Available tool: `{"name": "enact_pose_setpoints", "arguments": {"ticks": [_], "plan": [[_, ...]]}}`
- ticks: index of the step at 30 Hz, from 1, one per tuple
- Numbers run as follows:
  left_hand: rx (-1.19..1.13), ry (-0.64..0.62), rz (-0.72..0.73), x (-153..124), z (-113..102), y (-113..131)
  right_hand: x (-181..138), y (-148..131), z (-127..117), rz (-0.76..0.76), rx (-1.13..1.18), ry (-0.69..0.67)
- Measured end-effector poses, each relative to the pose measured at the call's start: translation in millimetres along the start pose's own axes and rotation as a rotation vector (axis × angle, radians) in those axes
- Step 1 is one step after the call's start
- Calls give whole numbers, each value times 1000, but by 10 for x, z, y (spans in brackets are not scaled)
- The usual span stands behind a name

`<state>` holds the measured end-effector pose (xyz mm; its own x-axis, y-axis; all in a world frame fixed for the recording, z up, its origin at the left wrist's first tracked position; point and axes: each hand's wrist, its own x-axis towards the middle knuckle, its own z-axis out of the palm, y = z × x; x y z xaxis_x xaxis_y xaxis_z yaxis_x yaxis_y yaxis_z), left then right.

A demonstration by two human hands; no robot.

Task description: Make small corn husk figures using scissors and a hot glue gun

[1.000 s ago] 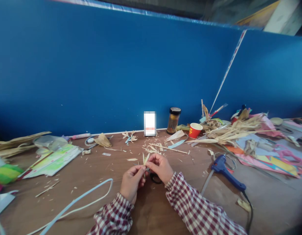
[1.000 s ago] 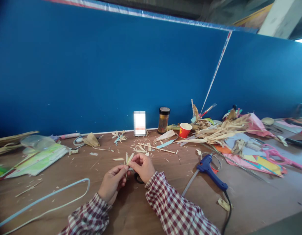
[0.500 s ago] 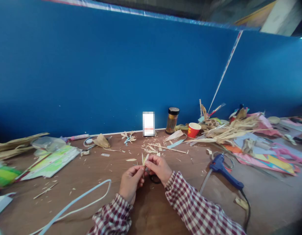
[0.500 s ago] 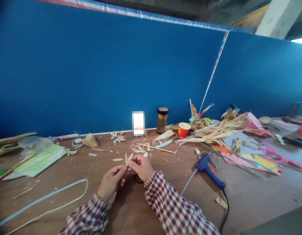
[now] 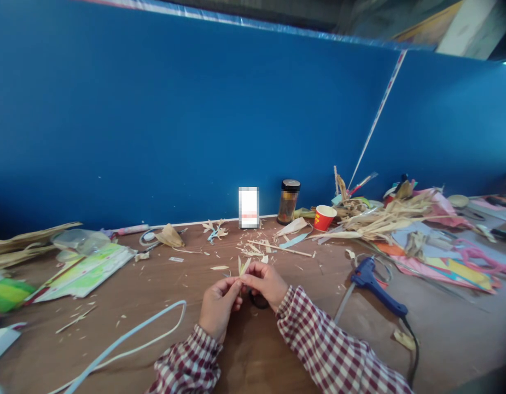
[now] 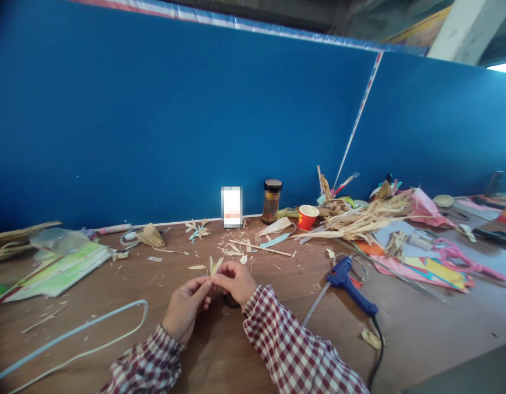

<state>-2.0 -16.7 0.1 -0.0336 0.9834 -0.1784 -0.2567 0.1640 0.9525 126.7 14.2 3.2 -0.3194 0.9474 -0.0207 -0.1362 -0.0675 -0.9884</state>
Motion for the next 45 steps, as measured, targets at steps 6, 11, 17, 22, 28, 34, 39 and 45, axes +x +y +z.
{"name": "enact_pose_setpoints", "arguments": {"ticks": [6, 11, 17, 22, 28, 34, 39, 45], "plan": [[-55, -3, -24, -17, 23, 17, 6, -42, -8, -64, -16, 9], [-98, -3, -50, -59, 56, 84, -4, -101, -5, -73, -32, 20], [-111, -31, -48, -63, 58, 127, -10, -111, 9, -50, -41, 33], [-94, -58, -59, -65, 51, 112, -10, -109, 19, -37, -34, 22], [-54, -64, -46, -53, 44, 85, -8, -108, 13, -39, -59, 50], [10, 28, 73, -17, -3, 95, -27, -103, 10, -80, -154, 82], [-35, 40, 29, 3, -11, 93, -56, -122, 43, -88, -246, 107], [-48, 62, 12, 15, -18, 79, -51, -110, 39, -101, -272, 111]]}}
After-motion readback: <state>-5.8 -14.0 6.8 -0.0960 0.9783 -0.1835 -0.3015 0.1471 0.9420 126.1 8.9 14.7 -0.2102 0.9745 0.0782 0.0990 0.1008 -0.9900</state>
